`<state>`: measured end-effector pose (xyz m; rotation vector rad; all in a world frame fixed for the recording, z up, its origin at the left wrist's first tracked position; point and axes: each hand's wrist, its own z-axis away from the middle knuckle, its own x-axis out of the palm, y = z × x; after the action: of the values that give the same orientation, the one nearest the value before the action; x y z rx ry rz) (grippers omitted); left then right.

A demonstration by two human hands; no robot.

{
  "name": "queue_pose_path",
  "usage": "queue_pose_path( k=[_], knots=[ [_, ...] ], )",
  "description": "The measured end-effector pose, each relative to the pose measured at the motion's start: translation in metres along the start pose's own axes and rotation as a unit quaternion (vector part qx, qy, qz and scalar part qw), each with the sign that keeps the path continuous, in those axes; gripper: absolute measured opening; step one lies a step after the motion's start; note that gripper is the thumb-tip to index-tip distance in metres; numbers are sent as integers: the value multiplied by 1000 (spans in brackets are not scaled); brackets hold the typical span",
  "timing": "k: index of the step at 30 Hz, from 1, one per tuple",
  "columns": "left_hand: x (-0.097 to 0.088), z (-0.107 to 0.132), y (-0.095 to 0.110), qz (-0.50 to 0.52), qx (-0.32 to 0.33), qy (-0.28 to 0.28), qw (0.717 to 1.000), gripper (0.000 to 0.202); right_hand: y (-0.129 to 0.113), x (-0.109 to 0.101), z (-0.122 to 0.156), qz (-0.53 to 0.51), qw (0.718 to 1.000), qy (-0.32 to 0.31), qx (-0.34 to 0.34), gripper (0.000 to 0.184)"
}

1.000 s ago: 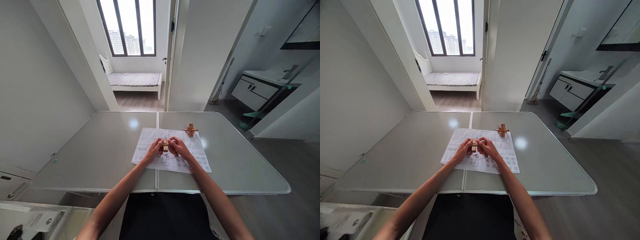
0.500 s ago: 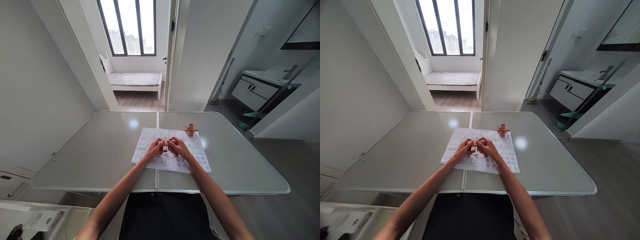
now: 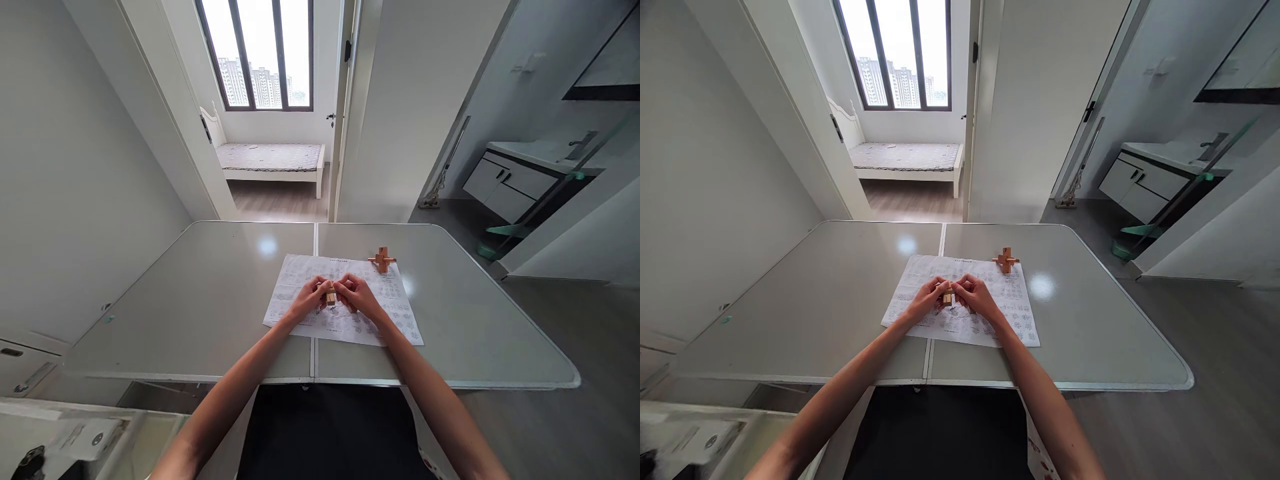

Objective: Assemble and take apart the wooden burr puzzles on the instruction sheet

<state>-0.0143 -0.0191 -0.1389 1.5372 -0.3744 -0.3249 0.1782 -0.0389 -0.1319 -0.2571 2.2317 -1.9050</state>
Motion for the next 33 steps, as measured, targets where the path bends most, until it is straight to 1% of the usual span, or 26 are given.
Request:
queue_pose_path(
  k=[6,14,17,19,20,23,25,27,28,30,32,33],
  knots=[
    [1,1,3,-19,-3,1,1000,42,2,-1,0,-1,1000,-1,-3,44],
    [2,3,3,-31,25,-3,999,42,0,-2,0,-14,1000,-12,11,45],
    [4,5,6,-32,34,9,999,40,-3,-1,0,-9,1000,-5,15,46],
    [5,6,8,-27,39,5,999,40,-4,0,0,-9,1000,5,17,47],
    [6,7,9,-20,43,-5,999,43,-5,0,0,-9,1000,10,20,47],
    [8,7,8,15,57,-33,998,65,-4,0,-2,-11,999,20,24,48],
    [8,6,7,28,58,-18,998,69,-3,-2,-4,-7,999,32,17,50],
    [7,4,7,23,49,13,998,67,1,-6,-5,38,997,74,-1,49],
    [6,4,7,18,45,28,998,65,3,-8,-6,84,991,105,-12,47],
    [5,3,8,10,42,49,998,64,7,-12,-6,207,965,159,-28,41],
    [5,3,9,7,41,63,997,64,11,-15,-6,310,936,167,-22,35],
    [5,3,9,8,41,67,997,64,13,-16,-5,345,925,157,-13,33]
  ],
)
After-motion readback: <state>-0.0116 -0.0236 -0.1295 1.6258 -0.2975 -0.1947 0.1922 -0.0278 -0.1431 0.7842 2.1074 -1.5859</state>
